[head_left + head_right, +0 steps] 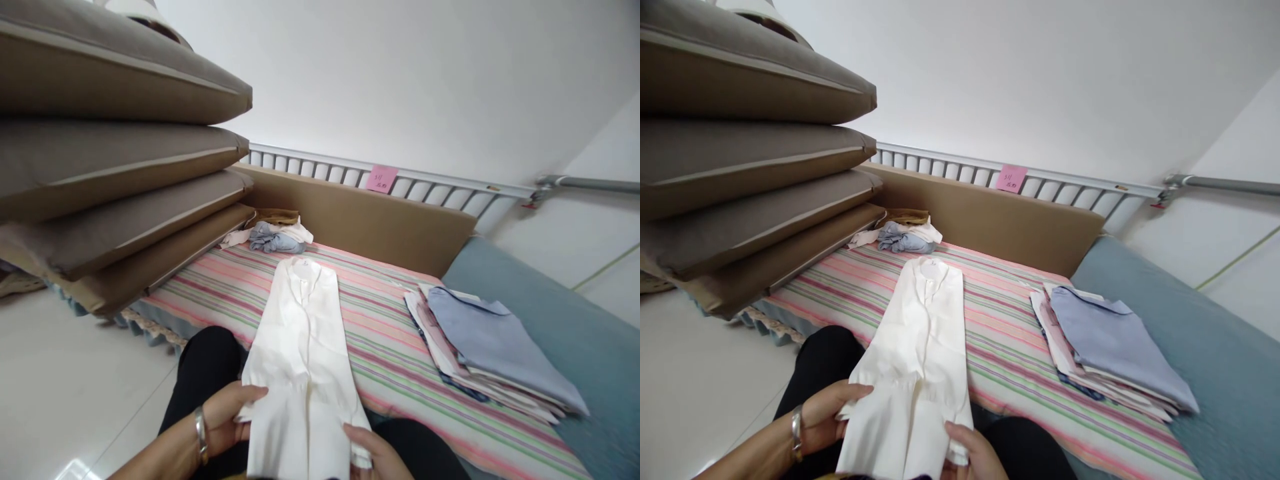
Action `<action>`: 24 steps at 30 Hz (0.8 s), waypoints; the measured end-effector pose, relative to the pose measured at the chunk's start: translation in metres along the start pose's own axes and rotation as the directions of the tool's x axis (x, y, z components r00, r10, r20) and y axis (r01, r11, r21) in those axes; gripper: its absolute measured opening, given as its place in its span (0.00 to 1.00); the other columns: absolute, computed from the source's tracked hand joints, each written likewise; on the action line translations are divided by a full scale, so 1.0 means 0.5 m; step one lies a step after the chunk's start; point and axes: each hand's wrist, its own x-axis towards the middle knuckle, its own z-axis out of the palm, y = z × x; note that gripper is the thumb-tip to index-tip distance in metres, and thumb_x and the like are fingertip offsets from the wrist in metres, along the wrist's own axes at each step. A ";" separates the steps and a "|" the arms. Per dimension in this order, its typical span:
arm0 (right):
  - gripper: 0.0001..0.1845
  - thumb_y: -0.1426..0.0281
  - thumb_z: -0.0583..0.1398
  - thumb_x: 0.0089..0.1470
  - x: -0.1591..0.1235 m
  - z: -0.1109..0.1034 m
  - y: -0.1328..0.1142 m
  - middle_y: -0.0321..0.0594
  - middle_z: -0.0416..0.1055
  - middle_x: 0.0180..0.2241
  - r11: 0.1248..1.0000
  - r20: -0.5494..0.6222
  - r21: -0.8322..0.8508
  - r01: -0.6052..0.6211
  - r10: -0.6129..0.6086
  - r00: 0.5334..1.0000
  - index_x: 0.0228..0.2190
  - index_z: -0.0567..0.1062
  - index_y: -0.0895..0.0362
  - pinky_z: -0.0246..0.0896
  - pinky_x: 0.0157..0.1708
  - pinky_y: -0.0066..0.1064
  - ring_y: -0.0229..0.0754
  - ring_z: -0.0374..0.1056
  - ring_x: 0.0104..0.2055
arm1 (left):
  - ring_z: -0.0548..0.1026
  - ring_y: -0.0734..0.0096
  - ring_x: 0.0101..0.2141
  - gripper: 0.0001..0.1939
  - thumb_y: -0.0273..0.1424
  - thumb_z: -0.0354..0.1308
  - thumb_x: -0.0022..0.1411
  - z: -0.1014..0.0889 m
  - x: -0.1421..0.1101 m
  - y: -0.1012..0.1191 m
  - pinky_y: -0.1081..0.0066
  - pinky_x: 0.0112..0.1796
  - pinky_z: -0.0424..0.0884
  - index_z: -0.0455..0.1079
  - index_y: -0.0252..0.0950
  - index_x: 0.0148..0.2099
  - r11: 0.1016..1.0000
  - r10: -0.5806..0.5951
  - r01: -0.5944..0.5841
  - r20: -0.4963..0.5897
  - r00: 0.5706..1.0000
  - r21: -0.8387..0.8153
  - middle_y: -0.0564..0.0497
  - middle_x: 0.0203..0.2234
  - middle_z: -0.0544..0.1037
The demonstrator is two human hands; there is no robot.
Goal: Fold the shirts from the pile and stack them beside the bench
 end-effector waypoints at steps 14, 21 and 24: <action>0.13 0.72 0.54 0.53 0.293 0.044 -0.250 0.46 0.74 0.33 0.862 -0.160 0.445 0.243 -0.190 0.969 0.41 0.64 0.63 0.70 0.38 0.31 0.41 0.71 0.41 | 0.77 0.64 0.30 0.06 0.29 0.51 0.61 0.044 0.304 0.219 0.66 0.32 0.74 0.61 0.30 0.39 0.909 0.197 -0.293 -0.314 0.929 -0.296 0.42 0.30 0.74; 0.21 0.59 0.60 0.44 0.332 -0.034 -0.159 0.47 0.72 0.43 0.815 -0.241 -0.367 0.449 -0.549 0.800 0.39 0.72 0.58 0.60 0.49 0.45 0.50 0.67 0.47 | 0.72 0.64 0.44 0.15 0.27 0.58 0.53 -0.035 0.333 0.160 0.63 0.46 0.67 0.66 0.37 0.45 0.649 0.744 -0.549 -0.291 0.601 0.526 0.45 0.44 0.72; 0.20 0.59 0.53 0.51 0.330 -0.034 -0.147 0.47 0.70 0.47 0.455 -0.038 -0.767 0.452 -0.735 0.676 0.41 0.73 0.57 0.53 0.55 0.45 0.49 0.62 0.52 | 0.66 0.63 0.51 0.14 0.29 0.53 0.58 -0.013 0.331 0.123 0.60 0.53 0.60 0.68 0.38 0.47 0.154 0.819 -0.532 0.193 0.540 0.833 0.45 0.48 0.71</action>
